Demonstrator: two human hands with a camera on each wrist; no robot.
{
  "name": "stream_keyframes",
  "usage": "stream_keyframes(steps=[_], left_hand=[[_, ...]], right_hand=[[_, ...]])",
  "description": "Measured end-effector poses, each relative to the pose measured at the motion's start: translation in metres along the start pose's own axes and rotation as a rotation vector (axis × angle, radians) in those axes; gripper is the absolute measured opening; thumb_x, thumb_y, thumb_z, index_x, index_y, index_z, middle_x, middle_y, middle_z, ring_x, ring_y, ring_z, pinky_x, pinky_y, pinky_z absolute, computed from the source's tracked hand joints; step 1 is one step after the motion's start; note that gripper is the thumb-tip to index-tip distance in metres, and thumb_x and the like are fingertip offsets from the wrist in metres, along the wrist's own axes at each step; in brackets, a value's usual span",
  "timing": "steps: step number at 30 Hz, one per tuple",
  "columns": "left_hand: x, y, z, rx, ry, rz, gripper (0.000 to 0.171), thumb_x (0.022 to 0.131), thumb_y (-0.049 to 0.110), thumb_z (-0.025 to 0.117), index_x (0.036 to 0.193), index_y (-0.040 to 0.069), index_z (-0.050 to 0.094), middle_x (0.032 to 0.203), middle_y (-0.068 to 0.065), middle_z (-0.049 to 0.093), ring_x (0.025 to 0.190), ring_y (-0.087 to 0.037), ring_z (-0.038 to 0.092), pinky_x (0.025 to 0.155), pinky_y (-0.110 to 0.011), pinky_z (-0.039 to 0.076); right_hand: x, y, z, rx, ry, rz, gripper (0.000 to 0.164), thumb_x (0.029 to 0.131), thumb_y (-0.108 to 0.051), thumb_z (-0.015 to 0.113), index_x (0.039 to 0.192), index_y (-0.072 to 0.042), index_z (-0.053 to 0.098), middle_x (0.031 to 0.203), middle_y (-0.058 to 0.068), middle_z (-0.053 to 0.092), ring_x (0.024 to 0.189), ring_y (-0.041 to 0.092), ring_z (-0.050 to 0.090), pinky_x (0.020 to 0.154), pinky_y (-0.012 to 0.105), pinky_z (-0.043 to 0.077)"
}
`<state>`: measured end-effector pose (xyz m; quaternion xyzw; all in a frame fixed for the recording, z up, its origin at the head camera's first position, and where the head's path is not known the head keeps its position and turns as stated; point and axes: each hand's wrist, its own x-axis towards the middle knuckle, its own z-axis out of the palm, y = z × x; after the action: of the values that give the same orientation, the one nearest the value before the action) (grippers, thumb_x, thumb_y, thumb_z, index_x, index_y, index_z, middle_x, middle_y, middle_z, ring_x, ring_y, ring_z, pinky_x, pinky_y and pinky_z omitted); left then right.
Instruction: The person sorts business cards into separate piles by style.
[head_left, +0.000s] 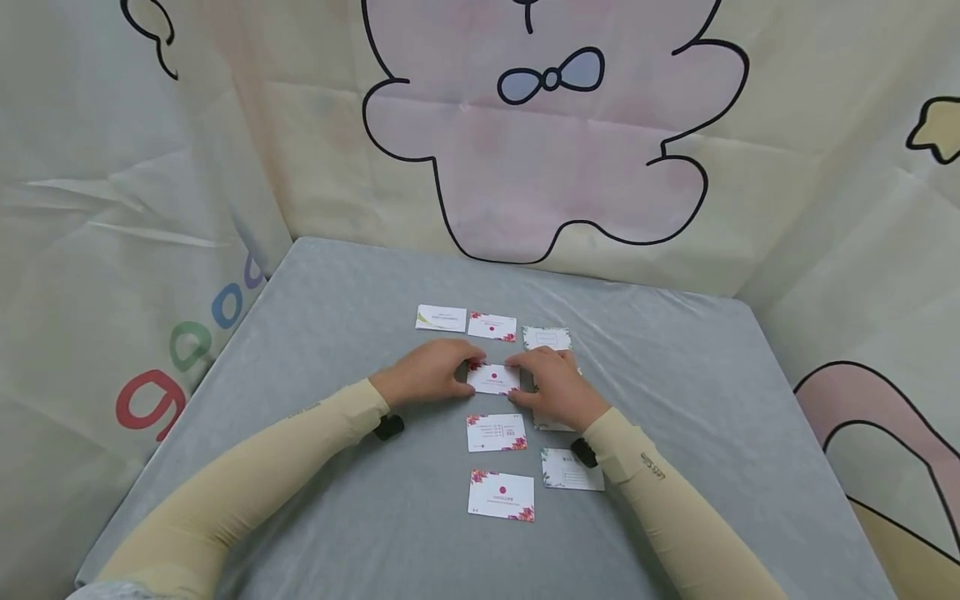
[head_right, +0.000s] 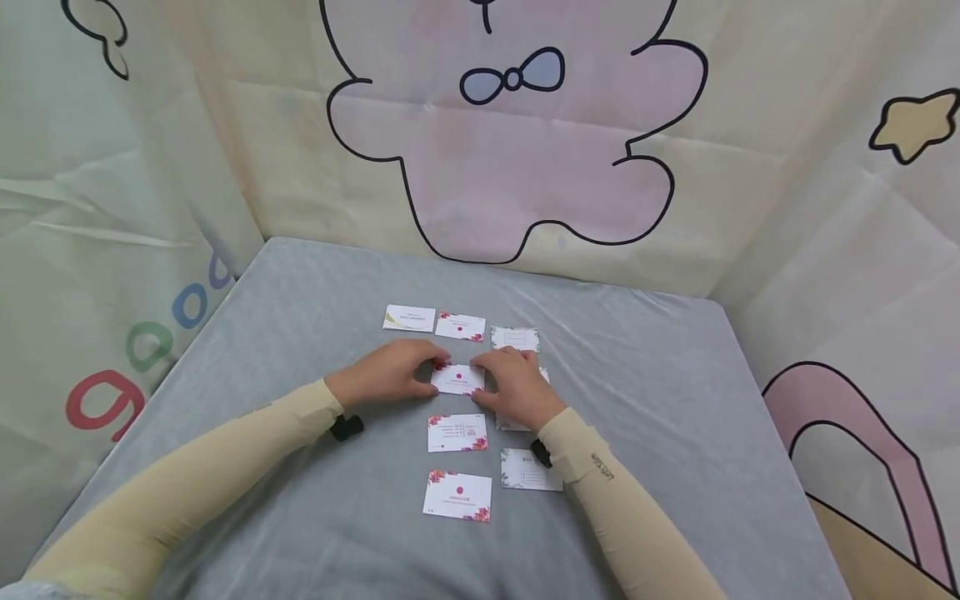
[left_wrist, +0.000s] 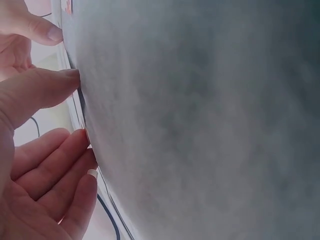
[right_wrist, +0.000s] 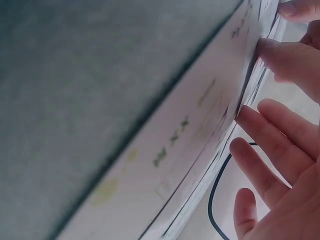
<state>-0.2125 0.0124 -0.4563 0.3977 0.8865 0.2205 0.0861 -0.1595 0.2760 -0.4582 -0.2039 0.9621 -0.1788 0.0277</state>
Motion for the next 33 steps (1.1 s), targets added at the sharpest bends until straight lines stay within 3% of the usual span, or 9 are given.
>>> stream_keyframes(steps=[11, 20, 26, 33], left_hand=[[0.009, -0.004, -0.015, -0.024, -0.008, -0.039, 0.056, 0.095, 0.024, 0.081, 0.146, 0.006, 0.065, 0.134, -0.005, 0.072, 0.123, -0.020, 0.065, 0.116, -0.042, 0.051], [0.036, -0.025, -0.036, -0.019, 0.022, -0.088, 0.056, 0.096, 0.018, 0.078, 0.148, 0.006, 0.063, 0.139, -0.007, 0.070, 0.133, -0.025, 0.063, 0.120, -0.042, 0.048], [0.059, -0.039, -0.035, -0.026, -0.001, -0.157, 0.057, 0.097, 0.019, 0.080, 0.150, 0.007, 0.062, 0.140, -0.006, 0.070, 0.133, -0.024, 0.062, 0.122, -0.044, 0.047], [0.073, -0.042, -0.036, -0.008, -0.007, -0.147, 0.057, 0.098, 0.017, 0.079, 0.151, 0.005, 0.062, 0.139, -0.008, 0.071, 0.129, -0.024, 0.064, 0.118, -0.043, 0.049]], right_hand=[[0.016, 0.007, -0.004, -0.024, 0.035, -0.011, 0.054, 0.094, -0.036, 0.086, 0.140, -0.015, 0.071, 0.135, 0.003, 0.075, 0.132, 0.026, 0.063, 0.111, 0.054, 0.035], [0.055, 0.014, -0.015, 0.002, 0.055, 0.018, 0.052, 0.095, -0.034, 0.084, 0.141, -0.013, 0.070, 0.141, 0.007, 0.073, 0.138, 0.031, 0.064, 0.112, 0.058, 0.038], [0.077, 0.024, -0.013, 0.023, 0.030, 0.085, 0.052, 0.098, -0.034, 0.081, 0.143, -0.014, 0.068, 0.147, 0.007, 0.069, 0.142, 0.029, 0.061, 0.116, 0.057, 0.037], [0.084, 0.030, -0.017, 0.030, 0.027, 0.099, 0.050, 0.099, -0.031, 0.080, 0.145, -0.013, 0.067, 0.148, 0.009, 0.068, 0.143, 0.030, 0.060, 0.119, 0.060, 0.034]])
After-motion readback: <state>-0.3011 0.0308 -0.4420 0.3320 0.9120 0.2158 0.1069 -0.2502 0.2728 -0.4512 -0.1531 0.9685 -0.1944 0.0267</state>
